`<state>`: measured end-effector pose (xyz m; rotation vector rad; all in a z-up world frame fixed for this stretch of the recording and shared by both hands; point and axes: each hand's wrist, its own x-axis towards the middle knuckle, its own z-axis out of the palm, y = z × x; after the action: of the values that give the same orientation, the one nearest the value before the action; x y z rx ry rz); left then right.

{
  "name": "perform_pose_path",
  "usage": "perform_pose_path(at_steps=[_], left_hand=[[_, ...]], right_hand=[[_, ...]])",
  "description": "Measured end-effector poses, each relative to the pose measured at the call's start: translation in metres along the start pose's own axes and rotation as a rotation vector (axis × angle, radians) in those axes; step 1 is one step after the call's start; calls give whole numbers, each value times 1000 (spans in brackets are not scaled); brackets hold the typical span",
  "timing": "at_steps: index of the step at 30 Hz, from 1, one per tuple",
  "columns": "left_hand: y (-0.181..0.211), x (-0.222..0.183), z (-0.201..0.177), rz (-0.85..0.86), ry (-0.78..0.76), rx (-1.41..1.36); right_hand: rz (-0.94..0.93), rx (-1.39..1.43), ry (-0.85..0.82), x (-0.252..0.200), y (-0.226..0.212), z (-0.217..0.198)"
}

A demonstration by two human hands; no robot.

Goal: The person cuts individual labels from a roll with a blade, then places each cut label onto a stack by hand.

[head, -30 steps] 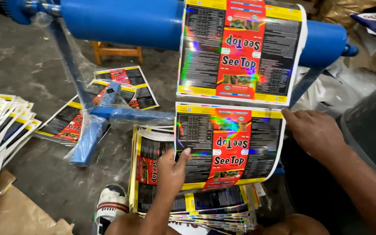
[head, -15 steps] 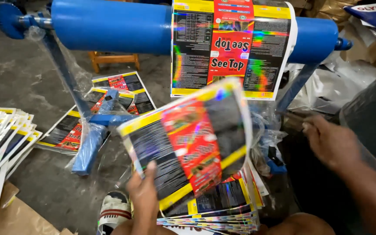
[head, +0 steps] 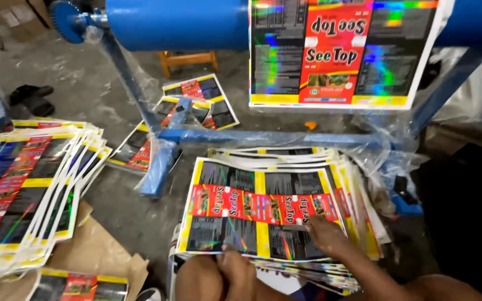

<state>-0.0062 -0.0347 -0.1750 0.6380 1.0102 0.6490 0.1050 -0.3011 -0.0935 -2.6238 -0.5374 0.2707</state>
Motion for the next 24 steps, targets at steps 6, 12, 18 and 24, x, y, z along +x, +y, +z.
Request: perform_pose_path(at_steps=[6, 12, 18, 24], left_hand=[[-106, 67, -54, -310, -277, 208], [-43, 15, -17, -598, -1204, 428], [200, -64, 299, 859, -871, 347], [241, -64, 387, 435, -1287, 345]], right_hand=[[231, -250, -323, -4, 37, 20], [231, -194, -307, -4, 61, 31], [184, -214, -213, 4, 60, 6], [161, -50, -76, 1, 44, -40]])
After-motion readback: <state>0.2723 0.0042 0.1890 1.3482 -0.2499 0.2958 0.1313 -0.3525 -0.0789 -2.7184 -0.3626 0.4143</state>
